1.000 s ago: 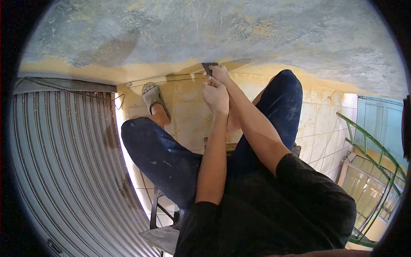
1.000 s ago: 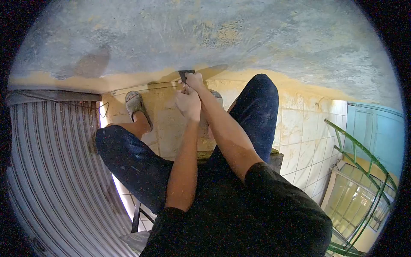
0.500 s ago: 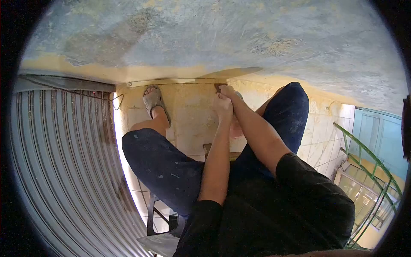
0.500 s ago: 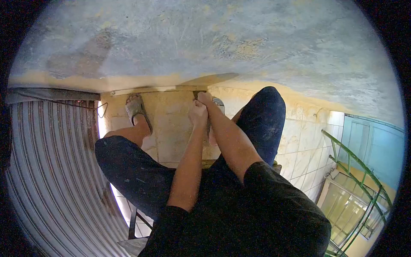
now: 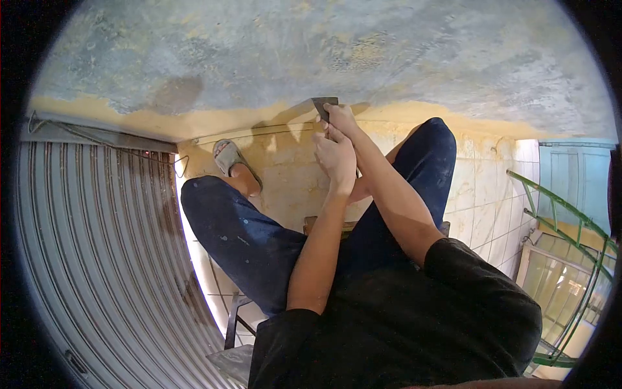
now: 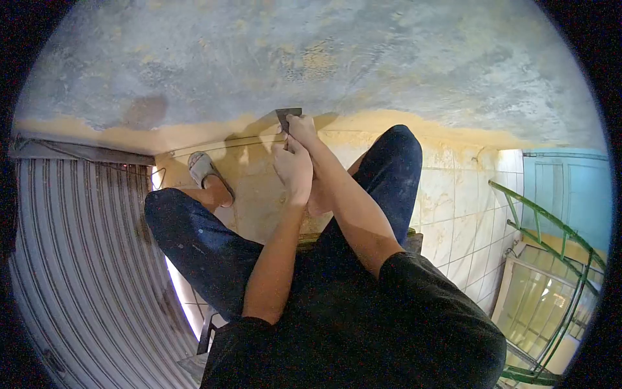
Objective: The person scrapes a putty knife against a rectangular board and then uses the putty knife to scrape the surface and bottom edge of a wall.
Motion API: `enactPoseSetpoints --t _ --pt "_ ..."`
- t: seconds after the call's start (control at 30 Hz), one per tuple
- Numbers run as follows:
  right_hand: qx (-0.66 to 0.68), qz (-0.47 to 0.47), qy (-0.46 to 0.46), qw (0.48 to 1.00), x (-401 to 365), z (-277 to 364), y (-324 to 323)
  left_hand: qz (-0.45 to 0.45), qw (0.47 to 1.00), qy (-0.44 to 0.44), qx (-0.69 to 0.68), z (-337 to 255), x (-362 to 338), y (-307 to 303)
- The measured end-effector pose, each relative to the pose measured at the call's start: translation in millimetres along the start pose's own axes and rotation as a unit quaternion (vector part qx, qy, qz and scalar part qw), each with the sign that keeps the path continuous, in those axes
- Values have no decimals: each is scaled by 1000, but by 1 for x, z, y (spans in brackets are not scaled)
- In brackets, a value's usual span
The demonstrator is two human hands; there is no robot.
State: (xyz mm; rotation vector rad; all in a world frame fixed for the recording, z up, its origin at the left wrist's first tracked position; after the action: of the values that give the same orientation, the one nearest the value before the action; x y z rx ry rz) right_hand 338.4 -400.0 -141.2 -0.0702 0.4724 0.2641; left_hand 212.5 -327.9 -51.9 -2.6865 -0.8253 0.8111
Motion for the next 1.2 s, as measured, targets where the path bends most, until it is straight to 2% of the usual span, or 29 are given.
enactPoseSetpoints --t 0.07,0.2,0.33,0.4,0.43,0.47,0.53,0.63,0.7,0.77,0.93,1.0,1.07,1.13,1.17,1.2 --pt "2 -12 12 1000 -3 5 -1 -29 999 31 -9 -8 -2 -4" --pt "38 -18 52 998 -13 11 1 -27 998 33 35 -11 2 -2" --pt "49 -19 43 998 -2 2 1 -37 998 38 24 -15 3 -2" --pt "-48 -32 34 998 3 1 -1 -47 998 41 6 -12 5 -3" --pt "-48 -32 33 998 16 -9 -5 -46 997 51 -28 -6 10 0" --pt "-116 -1 -16 993 35 -19 -5 -44 995 58 -62 -3 13 3" --pt "-184 28 -54 981 36 -28 -4 -45 997 47 -33 -14 6 -2" --pt "-130 28 -52 990 31 -7 2 -49 997 51 -14 -16 8 -2" --pt "82 -8 56 995 10 -16 3 -49 997 55 -20 -11 10 -2" --pt "85 -15 58 995 0 -10 6 -9 1000 -13 -26 -1 11 0" --pt "87 -20 68 994 5 -23 8 -25 999 26 -26 7 17 -2" --pt "47 -58 50 996 27 -29 0 -30 999 31 -28 1 23 -6" --pt "33 -39 61 997 41 -33 -3 -36 996 49 -65 -9 27 -6" --pt "21 -24 68 997 47 -44 -8 -19 999 18 -37 -12 25 -9" --pt "-122 11 24 992 49 -41 -5 0 1000 -9 -8 -12 25 -8" --pt "-282 26 -14 959 56 -55 -2 0 1000 -10 -8 1 30 -4"
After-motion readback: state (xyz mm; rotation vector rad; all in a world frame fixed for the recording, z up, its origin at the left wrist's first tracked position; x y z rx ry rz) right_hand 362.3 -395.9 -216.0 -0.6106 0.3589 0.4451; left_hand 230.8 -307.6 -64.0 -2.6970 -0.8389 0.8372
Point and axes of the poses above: each hand's wrist, its own x-axis towards the middle knuckle, its own y-axis out of the palm, z = x × y, the point moved 9 cm from there along x, towards the middle knuckle, and after that the axes turned 5 degrees about z, right-handed, at the moved point
